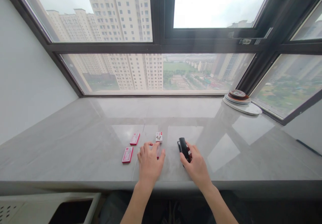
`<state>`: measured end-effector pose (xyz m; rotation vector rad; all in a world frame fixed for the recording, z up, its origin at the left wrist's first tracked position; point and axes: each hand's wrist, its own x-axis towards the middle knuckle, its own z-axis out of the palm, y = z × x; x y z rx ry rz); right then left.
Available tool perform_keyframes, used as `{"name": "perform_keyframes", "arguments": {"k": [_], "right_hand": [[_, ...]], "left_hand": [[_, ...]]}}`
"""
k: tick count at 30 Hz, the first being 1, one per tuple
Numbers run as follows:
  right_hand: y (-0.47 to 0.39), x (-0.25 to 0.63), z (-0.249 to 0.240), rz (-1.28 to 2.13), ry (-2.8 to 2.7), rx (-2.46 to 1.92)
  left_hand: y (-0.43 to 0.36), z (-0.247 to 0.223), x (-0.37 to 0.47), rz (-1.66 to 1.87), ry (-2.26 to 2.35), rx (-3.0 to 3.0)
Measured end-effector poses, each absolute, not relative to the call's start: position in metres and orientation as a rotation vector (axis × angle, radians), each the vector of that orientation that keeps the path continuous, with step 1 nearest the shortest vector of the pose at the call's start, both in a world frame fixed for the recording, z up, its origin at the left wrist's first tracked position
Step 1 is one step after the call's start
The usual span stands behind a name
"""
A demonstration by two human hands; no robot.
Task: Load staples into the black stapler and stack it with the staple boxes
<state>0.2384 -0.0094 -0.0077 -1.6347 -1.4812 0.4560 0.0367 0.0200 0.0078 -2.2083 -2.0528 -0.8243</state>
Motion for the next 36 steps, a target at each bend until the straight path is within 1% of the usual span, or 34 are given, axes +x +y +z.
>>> {"name": "perform_keyframes", "arguments": {"k": [3,6,9,12,14,18,21,24,26,28,32,36], "right_hand": [[-0.019,0.244,-0.007,0.457,-1.499,-1.645],[-0.020,0.255,-0.004,0.382,-1.543,-1.660],[-0.012,0.263,0.004,0.324,-1.655,-1.614],[0.001,0.262,0.013,0.366,-1.770,-1.532],[0.009,0.256,0.019,0.414,-1.820,-1.489],[0.021,0.228,0.022,0.465,-1.881,-1.424],[0.030,0.204,0.018,0.418,-1.842,-1.444],[0.037,0.188,0.016,0.395,-1.761,-1.458],[0.041,0.186,0.020,0.474,-1.655,-1.411],[0.044,0.190,0.024,0.599,-1.431,-1.324],[0.044,0.220,0.019,0.705,-0.866,-1.148],[0.030,0.271,-0.005,0.874,-0.671,-1.206]], "left_hand": [[0.029,0.004,0.031,-0.822,-2.103,-2.152],[0.027,0.000,0.024,-0.820,-2.148,-2.187],[0.015,0.000,0.024,-0.836,-1.978,-2.476],[0.005,0.004,0.029,-0.877,-1.686,-2.771],[0.003,0.008,0.031,-0.874,-1.580,-2.884],[0.004,0.010,0.031,-0.836,-1.541,-2.939],[0.004,0.008,0.028,-0.822,-1.559,-2.896],[0.003,0.006,0.025,-0.788,-1.580,-2.855],[0.004,0.006,0.023,-0.760,-1.592,-2.845],[0.004,0.006,0.021,-0.745,-1.611,-2.834],[0.006,0.006,0.017,-0.752,-1.654,-2.819],[0.008,0.009,0.009,-0.811,-1.684,-2.885]]}}
